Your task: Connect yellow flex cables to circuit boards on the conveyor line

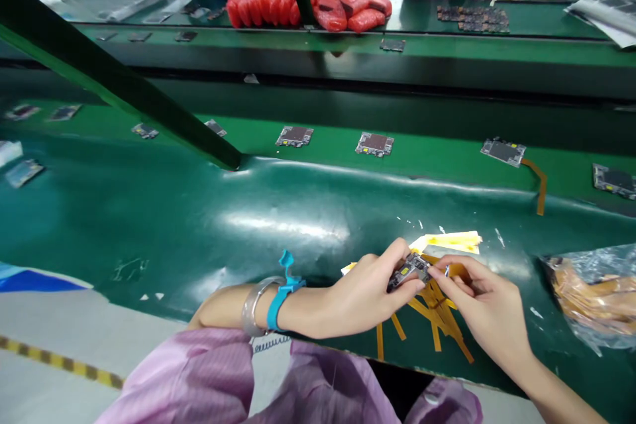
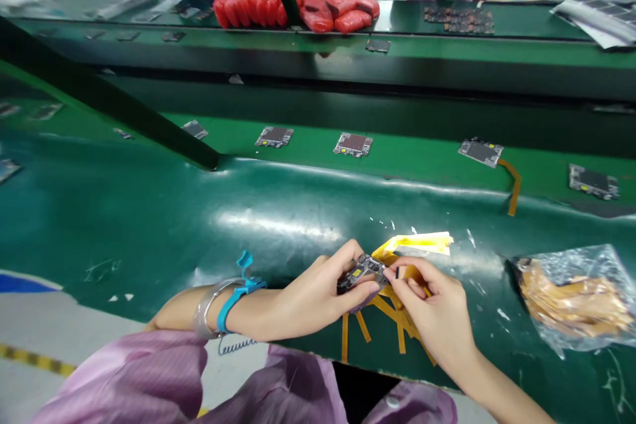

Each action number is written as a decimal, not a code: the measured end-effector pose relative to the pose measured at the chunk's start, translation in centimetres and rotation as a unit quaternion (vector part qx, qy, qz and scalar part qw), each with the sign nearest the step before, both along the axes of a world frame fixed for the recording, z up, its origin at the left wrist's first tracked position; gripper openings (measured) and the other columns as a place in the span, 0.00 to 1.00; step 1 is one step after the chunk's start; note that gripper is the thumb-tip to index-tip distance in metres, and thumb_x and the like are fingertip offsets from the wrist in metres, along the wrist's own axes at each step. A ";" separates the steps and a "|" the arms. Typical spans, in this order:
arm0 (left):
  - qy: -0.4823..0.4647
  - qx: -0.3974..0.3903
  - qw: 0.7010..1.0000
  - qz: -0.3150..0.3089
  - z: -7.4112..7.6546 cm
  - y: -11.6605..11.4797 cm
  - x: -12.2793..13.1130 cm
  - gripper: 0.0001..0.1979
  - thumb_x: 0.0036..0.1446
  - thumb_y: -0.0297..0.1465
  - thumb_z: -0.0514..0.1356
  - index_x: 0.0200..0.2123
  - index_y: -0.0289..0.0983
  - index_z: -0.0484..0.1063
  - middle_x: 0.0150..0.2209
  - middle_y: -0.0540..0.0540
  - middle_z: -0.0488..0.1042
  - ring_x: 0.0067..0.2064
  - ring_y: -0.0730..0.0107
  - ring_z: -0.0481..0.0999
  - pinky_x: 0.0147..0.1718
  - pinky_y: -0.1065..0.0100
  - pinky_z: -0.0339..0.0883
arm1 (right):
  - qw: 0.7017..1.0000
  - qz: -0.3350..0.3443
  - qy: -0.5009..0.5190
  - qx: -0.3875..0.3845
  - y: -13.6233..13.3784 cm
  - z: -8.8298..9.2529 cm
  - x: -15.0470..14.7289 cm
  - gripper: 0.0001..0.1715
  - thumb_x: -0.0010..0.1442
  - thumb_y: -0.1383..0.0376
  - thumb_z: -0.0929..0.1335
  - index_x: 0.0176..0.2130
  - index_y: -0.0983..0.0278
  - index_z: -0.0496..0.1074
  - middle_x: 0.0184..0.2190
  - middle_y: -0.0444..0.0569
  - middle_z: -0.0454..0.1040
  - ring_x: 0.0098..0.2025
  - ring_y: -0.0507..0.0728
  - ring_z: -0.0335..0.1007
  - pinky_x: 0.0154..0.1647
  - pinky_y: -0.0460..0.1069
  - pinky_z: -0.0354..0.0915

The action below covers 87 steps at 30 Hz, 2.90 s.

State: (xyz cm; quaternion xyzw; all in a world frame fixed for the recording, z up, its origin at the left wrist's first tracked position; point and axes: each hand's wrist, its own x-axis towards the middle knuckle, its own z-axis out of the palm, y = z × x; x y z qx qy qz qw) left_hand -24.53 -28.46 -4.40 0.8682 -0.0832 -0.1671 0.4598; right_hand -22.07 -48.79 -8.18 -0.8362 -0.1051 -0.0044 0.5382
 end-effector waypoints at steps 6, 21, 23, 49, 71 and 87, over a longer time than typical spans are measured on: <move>0.086 -0.157 0.984 -0.008 -0.3 0.3 1.5 0.15 0.62 0.40 0.60 0.38 0.41 0.56 0.29 0.53 0.69 0.28 0.74 0.67 0.25 0.72 0.59 | 0.994 0.037 -0.096 -0.048 0.0 -1.2 -0.9 0.05 0.62 0.61 0.69 0.35 0.57 0.75 0.17 0.38 0.58 0.18 0.52 0.55 0.25 0.48 0.62; 0.103 -0.150 0.977 -0.108 0.4 1.7 3.4 0.10 0.63 0.37 0.59 0.38 0.36 0.68 0.32 0.51 0.69 0.32 0.75 0.65 0.30 0.72 0.62 | 0.969 0.165 0.174 0.061 -0.9 1.4 0.5 0.16 0.64 0.51 0.69 0.32 0.59 0.77 0.31 0.47 0.78 0.33 0.57 0.76 0.33 0.47 0.72; 0.090 -0.143 0.979 -0.111 0.5 1.7 3.4 0.08 0.62 0.36 0.58 0.37 0.36 0.68 0.31 0.51 0.68 0.32 0.75 0.64 0.29 0.72 0.61 | 0.967 0.166 0.182 0.061 -0.9 1.2 0.4 0.16 0.64 0.51 0.69 0.33 0.59 0.77 0.30 0.47 0.78 0.32 0.57 0.76 0.33 0.47 0.72; 0.112 -0.074 0.980 -0.150 0.5 1.8 3.5 0.11 0.60 0.37 0.60 0.38 0.34 0.73 0.32 0.49 0.75 0.29 0.75 0.68 0.26 0.74 0.60 | 0.943 0.235 0.233 0.030 -1.3 1.5 1.1 0.10 0.61 0.58 0.71 0.31 0.59 0.78 0.27 0.45 0.76 0.24 0.54 0.71 0.22 0.47 0.68; -0.017 -0.177 0.978 0.109 2.2 6.7 7.7 0.11 0.52 0.36 0.64 0.35 0.35 0.76 0.30 0.49 0.75 0.29 0.74 0.70 0.28 0.73 0.62 | 0.987 0.066 0.148 0.010 -3.4 0.4 2.6 0.27 0.64 0.42 0.66 0.48 0.58 0.78 0.50 0.53 0.80 0.55 0.66 0.74 0.60 0.59 0.66; -0.177 0.042 0.962 0.206 7.6 22.7 24.1 0.13 0.51 0.33 0.67 0.39 0.32 0.78 0.28 0.46 0.77 0.28 0.70 0.72 0.32 0.70 0.65 | 0.952 0.220 -0.078 -0.199 1.9 -3.0 5.0 0.08 0.60 0.73 0.70 0.32 0.60 0.71 0.33 0.46 0.75 0.39 0.61 0.71 0.45 0.56 0.64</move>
